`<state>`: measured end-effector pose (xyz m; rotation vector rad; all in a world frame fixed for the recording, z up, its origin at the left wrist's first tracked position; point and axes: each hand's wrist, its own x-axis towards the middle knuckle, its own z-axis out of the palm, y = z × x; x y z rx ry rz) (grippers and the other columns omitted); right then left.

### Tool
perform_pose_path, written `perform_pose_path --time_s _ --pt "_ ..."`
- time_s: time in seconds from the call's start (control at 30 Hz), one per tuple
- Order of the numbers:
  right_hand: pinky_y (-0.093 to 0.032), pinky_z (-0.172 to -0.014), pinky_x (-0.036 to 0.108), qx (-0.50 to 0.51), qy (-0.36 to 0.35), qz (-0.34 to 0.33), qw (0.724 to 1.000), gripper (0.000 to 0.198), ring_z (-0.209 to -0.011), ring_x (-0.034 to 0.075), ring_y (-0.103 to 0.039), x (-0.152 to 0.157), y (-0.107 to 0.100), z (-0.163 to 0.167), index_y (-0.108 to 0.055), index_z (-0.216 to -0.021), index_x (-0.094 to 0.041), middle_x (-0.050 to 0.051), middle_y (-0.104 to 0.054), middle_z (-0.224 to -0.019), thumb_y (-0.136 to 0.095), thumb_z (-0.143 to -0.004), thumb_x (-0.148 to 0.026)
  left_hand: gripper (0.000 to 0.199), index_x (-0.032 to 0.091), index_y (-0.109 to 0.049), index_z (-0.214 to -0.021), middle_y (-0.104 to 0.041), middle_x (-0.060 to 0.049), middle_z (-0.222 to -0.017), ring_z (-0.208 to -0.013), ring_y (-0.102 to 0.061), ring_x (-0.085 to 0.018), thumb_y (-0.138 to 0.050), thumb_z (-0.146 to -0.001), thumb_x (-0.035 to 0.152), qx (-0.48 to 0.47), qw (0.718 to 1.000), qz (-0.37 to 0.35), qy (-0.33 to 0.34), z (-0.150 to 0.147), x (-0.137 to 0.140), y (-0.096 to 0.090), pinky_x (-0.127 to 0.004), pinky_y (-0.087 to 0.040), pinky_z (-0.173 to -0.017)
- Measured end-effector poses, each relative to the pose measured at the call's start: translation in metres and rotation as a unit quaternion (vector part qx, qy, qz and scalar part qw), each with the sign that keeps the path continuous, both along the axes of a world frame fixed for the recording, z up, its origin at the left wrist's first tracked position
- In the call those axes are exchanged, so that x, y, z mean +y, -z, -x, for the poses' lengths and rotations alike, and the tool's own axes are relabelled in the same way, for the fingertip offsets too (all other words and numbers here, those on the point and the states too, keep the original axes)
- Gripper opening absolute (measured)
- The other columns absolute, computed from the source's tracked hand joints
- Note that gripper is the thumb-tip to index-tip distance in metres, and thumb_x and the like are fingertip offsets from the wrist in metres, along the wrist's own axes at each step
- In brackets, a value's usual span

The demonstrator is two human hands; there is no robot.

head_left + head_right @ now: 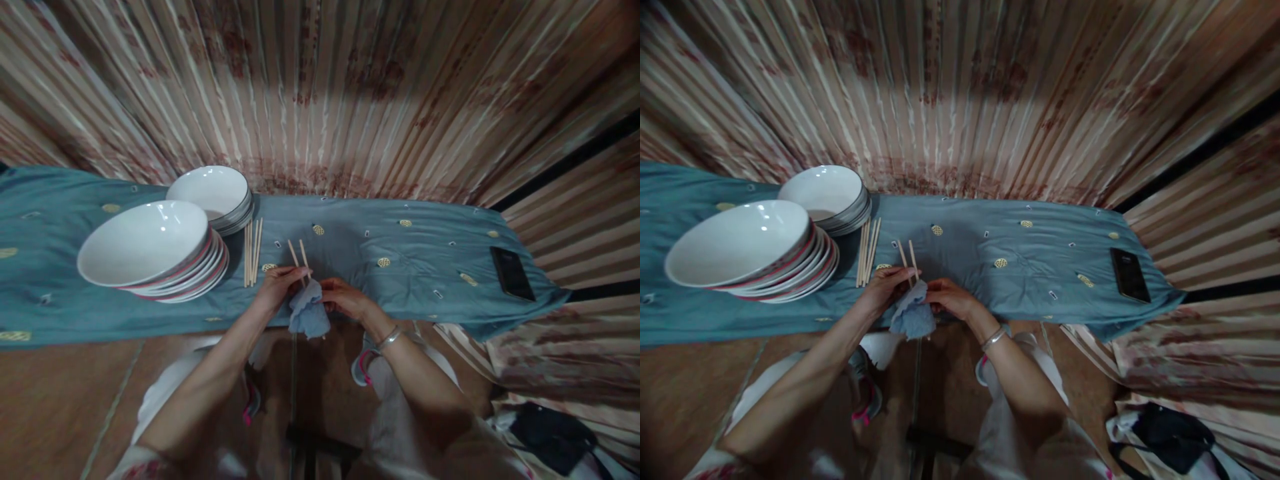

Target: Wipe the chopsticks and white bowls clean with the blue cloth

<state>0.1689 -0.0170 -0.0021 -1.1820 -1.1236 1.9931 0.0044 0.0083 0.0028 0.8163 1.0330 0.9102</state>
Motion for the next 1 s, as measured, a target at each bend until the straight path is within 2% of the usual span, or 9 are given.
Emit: perform_pose_path --time_s 0.27,0.47,0.73,0.87,1.0 --pt "-0.026 -0.046 0.02 0.013 0.008 0.013 1.0 0.032 -0.046 0.004 -0.039 -0.003 0.003 0.004 -0.065 -0.059 -0.015 -0.007 -0.052 -0.049 -0.084 -0.051 -0.039 0.032 0.012 -0.074 -0.064 -0.049 0.003 -0.044 -0.041 -0.035 -0.005 -0.083 -0.053 0.041 0.006 1.0 0.0 0.015 0.0 0.0 -0.001 -0.023 -0.021 -0.04" --pt "-0.027 -0.047 0.02 0.007 0.0 0.019 1.0 0.036 -0.046 0.004 -0.039 -0.006 0.007 0.005 -0.064 -0.057 -0.014 -0.008 -0.052 -0.049 -0.087 -0.047 -0.04 0.036 0.011 -0.073 -0.06 -0.053 0.002 -0.048 -0.042 -0.037 -0.004 -0.087 -0.045 0.041 -0.005 1.0 0.002 -0.027 0.002 0.005 -0.003 -0.021 -0.023 -0.041" --pt "-0.026 -0.047 0.019 0.005 -0.047 0.026 0.999 0.036 -0.046 0.004 -0.039 -0.014 0.008 0.008 -0.065 -0.061 -0.014 -0.007 -0.054 -0.05 -0.085 -0.05 -0.041 0.035 0.012 -0.069 -0.057 -0.054 0.003 -0.051 -0.043 -0.037 -0.003 -0.09 -0.041 0.036 -0.025 0.997 0.009 -0.075 0.007 0.01 -0.001 -0.02 -0.024 -0.041" --pt "-0.025 -0.046 0.02 0.0 -0.053 0.017 0.998 0.035 -0.044 0.004 -0.039 -0.016 0.007 0.009 -0.064 -0.057 -0.015 -0.008 -0.052 -0.048 -0.084 -0.05 -0.042 0.036 0.013 -0.065 -0.054 -0.047 0.005 -0.046 -0.042 -0.035 -0.003 -0.091 -0.041 0.035 -0.03 0.996 0.006 -0.081 0.006 0.011 -0.001 -0.019 -0.023 -0.04" --pt "-0.025 -0.046 0.02 0.012 -0.048 0.006 0.999 0.032 -0.044 0.004 -0.038 -0.017 0.006 0.009 -0.063 -0.056 -0.015 -0.008 -0.051 -0.047 -0.082 -0.053 -0.041 0.034 0.013 -0.068 -0.057 -0.054 0.002 -0.05 -0.043 -0.037 -0.003 -0.09 -0.043 0.035 -0.027 0.997 0.007 -0.075 0.003 0.011 -0.001 -0.02 -0.026 -0.04"
